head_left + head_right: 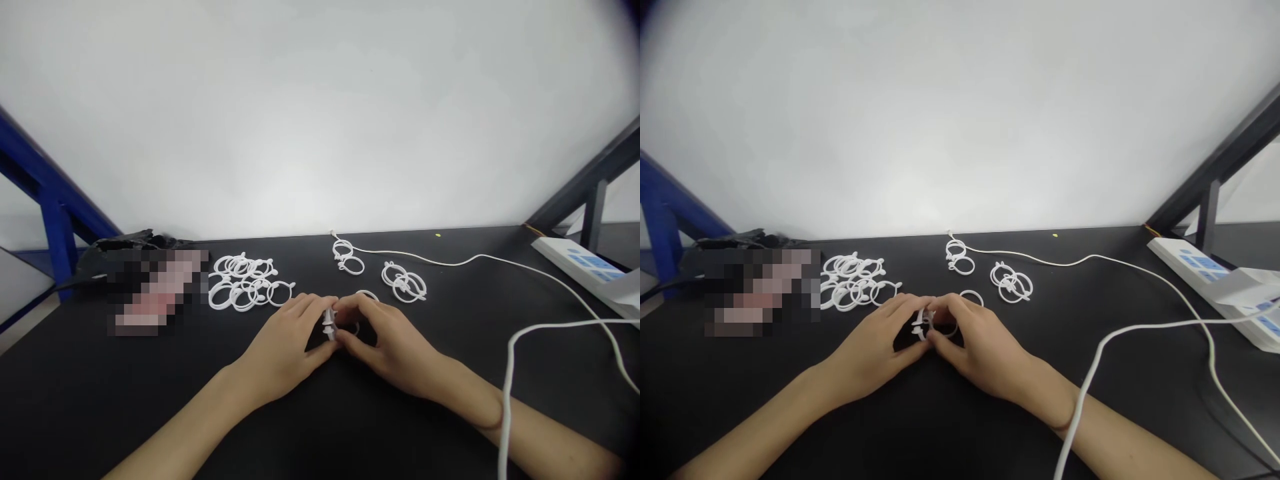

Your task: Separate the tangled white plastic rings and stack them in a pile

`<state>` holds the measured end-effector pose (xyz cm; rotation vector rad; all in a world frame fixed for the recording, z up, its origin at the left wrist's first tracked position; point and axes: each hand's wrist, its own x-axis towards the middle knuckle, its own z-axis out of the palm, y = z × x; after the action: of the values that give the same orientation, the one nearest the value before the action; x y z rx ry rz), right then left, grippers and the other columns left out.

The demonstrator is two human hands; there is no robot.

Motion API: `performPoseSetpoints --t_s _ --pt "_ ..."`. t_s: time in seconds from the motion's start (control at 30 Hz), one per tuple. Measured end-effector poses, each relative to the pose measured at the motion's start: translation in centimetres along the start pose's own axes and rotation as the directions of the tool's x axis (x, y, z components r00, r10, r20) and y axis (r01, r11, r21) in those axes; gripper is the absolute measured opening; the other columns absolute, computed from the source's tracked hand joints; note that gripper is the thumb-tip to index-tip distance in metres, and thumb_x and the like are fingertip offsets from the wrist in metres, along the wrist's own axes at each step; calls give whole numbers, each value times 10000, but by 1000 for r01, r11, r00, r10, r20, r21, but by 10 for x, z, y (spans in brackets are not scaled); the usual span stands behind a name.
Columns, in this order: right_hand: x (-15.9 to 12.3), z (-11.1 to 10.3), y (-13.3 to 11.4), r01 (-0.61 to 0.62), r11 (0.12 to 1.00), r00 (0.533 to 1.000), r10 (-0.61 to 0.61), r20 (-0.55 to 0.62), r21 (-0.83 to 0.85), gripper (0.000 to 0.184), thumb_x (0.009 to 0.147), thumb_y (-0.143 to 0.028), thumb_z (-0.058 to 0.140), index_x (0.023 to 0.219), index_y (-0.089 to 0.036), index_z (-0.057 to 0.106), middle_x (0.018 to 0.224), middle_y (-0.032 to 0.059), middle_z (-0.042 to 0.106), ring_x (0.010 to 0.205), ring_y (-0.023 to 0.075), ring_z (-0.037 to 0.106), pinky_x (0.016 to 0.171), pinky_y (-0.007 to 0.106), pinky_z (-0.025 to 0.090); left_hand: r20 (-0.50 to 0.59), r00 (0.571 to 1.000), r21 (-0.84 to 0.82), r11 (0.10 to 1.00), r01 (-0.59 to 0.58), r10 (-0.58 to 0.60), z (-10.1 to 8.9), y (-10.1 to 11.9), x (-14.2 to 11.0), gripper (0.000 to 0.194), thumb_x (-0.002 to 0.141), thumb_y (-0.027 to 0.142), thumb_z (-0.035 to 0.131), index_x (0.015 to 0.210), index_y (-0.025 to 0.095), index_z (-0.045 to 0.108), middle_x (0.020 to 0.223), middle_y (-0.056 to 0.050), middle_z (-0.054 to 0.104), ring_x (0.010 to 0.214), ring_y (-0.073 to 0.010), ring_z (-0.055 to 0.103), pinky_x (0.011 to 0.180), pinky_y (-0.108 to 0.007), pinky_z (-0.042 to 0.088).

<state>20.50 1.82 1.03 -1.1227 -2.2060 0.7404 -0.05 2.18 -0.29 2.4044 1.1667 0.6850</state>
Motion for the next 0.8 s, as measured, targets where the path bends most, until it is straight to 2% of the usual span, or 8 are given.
performPoseSetpoints --t_s 0.13,0.27,0.37,0.5,0.6,0.8 --pt "1 -1 2 15 999 1000 -15 13 -46 173 906 -195 574 1074 -231 564 1012 26 664 890 145 632 791 289 523 8 996 -74 993 92 -92 -1 -1 -1 383 927 318 581 1296 269 489 1279 -39 604 1171 -226 579 999 -402 492" --pt "1 -1 3 39 996 999 -38 6 -80 159 910 -185 561 1064 -222 573 999 35 660 882 150 633 776 287 523 18 991 -114 984 137 -136 -2 -1 -2 348 912 326 613 1240 260 518 1237 -39 625 1136 -227 600 977 -399 502" --pt "2 -1 3 39 993 999 -39 6 -114 123 910 -182 555 1027 -214 577 973 34 656 847 148 633 741 281 519 14 989 -125 981 151 -151 0 -2 -2 333 910 315 622 1225 266 525 1209 -28 640 1109 -216 615 969 -396 506" --pt "1 1 4 27 990 1000 -29 -9 -136 103 903 -171 559 992 -216 584 949 29 665 817 145 641 698 267 518 -8 992 -127 984 127 -129 2 -4 -2 379 916 299 618 1276 280 501 1274 -21 626 1163 -207 605 1000 -384 498" --pt "1 0 5 26 988 998 -34 -54 -155 110 913 -165 540 997 -218 587 958 31 680 847 155 657 717 274 528 -36 993 -116 987 108 -112 2 -4 -2 407 917 280 613 1304 279 488 1300 -23 623 1181 -207 606 1008 -374 500" --pt "4 -10 15 -28 961 989 -13 -145 -277 120 934 -157 507 984 -205 605 976 48 691 890 186 662 786 337 535 -71 985 -74 985 155 -160 -1 -6 -1 403 898 226 616 1283 263 500 1207 -23 657 1103 -206 642 959 -365 528"
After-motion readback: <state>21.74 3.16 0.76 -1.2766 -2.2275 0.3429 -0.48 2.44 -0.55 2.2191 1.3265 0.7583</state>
